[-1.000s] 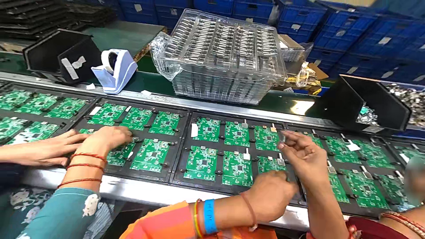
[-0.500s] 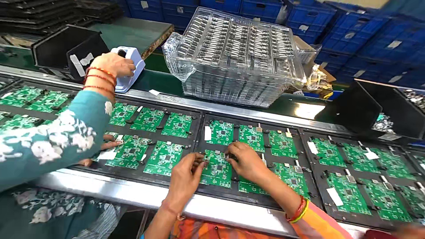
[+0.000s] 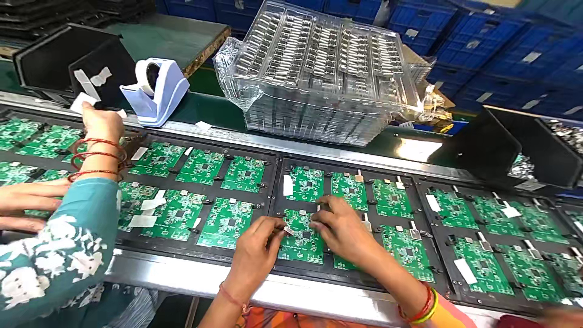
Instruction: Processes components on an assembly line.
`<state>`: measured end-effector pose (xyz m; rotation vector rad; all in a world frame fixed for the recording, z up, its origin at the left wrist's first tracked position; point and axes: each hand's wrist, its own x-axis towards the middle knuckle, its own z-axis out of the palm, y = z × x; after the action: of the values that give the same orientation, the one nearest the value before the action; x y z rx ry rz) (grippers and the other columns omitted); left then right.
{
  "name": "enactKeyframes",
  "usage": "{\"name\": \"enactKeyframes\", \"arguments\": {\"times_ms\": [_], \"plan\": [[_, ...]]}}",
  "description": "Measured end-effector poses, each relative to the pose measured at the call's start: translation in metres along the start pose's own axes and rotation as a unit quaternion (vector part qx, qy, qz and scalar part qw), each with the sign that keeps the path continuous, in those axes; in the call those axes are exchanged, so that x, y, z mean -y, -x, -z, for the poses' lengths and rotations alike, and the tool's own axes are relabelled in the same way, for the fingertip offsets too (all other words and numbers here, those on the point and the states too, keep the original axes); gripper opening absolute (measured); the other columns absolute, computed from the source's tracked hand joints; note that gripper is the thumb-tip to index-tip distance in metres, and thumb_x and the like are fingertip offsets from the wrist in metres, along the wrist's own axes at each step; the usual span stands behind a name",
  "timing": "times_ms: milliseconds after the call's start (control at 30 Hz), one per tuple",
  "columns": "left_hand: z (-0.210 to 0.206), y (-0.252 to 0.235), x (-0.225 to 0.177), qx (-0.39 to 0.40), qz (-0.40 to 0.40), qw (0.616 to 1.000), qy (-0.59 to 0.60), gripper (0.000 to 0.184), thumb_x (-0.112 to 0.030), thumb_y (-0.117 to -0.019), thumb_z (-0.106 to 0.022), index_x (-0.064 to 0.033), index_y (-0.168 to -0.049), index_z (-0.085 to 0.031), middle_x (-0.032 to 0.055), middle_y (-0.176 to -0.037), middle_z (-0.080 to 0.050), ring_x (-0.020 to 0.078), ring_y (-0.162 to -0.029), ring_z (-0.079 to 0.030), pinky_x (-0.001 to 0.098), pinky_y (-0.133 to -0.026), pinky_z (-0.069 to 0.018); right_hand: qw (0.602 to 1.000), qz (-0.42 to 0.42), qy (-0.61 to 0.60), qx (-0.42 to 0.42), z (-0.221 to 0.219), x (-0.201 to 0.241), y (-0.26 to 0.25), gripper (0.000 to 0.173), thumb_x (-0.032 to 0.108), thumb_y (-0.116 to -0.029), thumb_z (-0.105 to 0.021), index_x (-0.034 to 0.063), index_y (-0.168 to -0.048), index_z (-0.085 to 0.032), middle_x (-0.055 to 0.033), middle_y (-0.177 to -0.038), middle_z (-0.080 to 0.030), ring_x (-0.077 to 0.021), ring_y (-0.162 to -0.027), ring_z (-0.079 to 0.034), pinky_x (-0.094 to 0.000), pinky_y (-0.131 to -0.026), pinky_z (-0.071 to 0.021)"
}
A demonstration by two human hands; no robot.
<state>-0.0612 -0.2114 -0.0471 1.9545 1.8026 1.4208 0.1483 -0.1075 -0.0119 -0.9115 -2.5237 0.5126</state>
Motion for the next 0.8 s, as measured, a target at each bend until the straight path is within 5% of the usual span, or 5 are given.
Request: {"name": "enactKeyframes", "arguments": {"times_ms": [133, 333, 500, 600, 800], "plan": [[0.003, -0.002, -0.003, -0.008, -0.095, 0.994, 0.056, 0.016, -0.019, -0.0990, -0.064, -0.0082, -0.097, -0.075, 0.0024, -0.099, -0.075, 0.0063, -0.095, -0.070, 0.0212, -0.088, -0.0578, 0.913, -0.095, -0.375, 0.132, 0.011, 0.030, 0.001, 0.029, 0.023, -0.1028, -0.061, 0.0001, -0.118, -0.070, -0.0048, -0.109, -0.068, -0.0047, -0.084, -0.067, -0.0221, -0.074, -0.0586], [0.005, -0.004, -0.007, -0.038, -0.158, 0.983, 0.083, 0.011, -0.019, -0.1011, -0.064, -0.0127, -0.100, -0.073, -0.0007, -0.101, -0.074, 0.0080, -0.099, -0.067, 0.0214, -0.091, -0.0537, 0.770, -0.174, -0.575, 0.213, 0.019, 0.028, -0.010, 0.017, 0.002, -0.0941, -0.065, 0.0048, -0.111, -0.069, 0.0048, -0.097, -0.073, -0.0052, -0.085, -0.071, -0.0256, -0.084, -0.0611], [0.003, -0.003, -0.014, -0.041, -0.105, 0.993, 0.026, 0.015, -0.026, -0.1013, -0.064, -0.0160, -0.107, -0.073, 0.0036, -0.109, -0.070, 0.0106, -0.103, -0.065, 0.0227, -0.090, -0.0541, 0.873, -0.099, -0.443, 0.180, 0.019, 0.025, -0.021, 0.022, 0.007, -0.0914, -0.071, 0.0003, -0.112, -0.068, 0.0024, -0.098, -0.070, -0.0007, -0.081, -0.066, -0.0197, -0.077, -0.0576], [0.001, -0.003, -0.018, -0.036, -0.064, 0.997, -0.025, 0.025, -0.027, -0.0993, -0.064, -0.0117, -0.117, -0.073, 0.0080, -0.118, -0.070, 0.0168, -0.109, -0.067, 0.0290, -0.091, -0.0562, 0.984, -0.028, -0.167, 0.054, 0.028, -0.004, -0.042, 0.022, 0.002, -0.0893, -0.073, -0.0013, -0.111, -0.070, -0.0148, -0.113, -0.066, -0.0193, -0.088, -0.069, -0.0353, -0.078, -0.0606], [0.000, 0.005, -0.018, -0.029, -0.064, 0.996, -0.048, 0.024, -0.025, -0.1011, -0.058, -0.0101, -0.109, -0.075, 0.0073, -0.110, -0.073, 0.0164, -0.103, -0.068, 0.0269, -0.090, -0.0555, 0.997, -0.063, 0.036, 0.015, 0.034, -0.077, -0.083, 0.021, -0.002, -0.0872, -0.073, -0.0036, -0.109, -0.071, -0.0235, -0.117, -0.063, -0.0362, -0.099, -0.068, -0.0515, -0.086, -0.0569]]}}
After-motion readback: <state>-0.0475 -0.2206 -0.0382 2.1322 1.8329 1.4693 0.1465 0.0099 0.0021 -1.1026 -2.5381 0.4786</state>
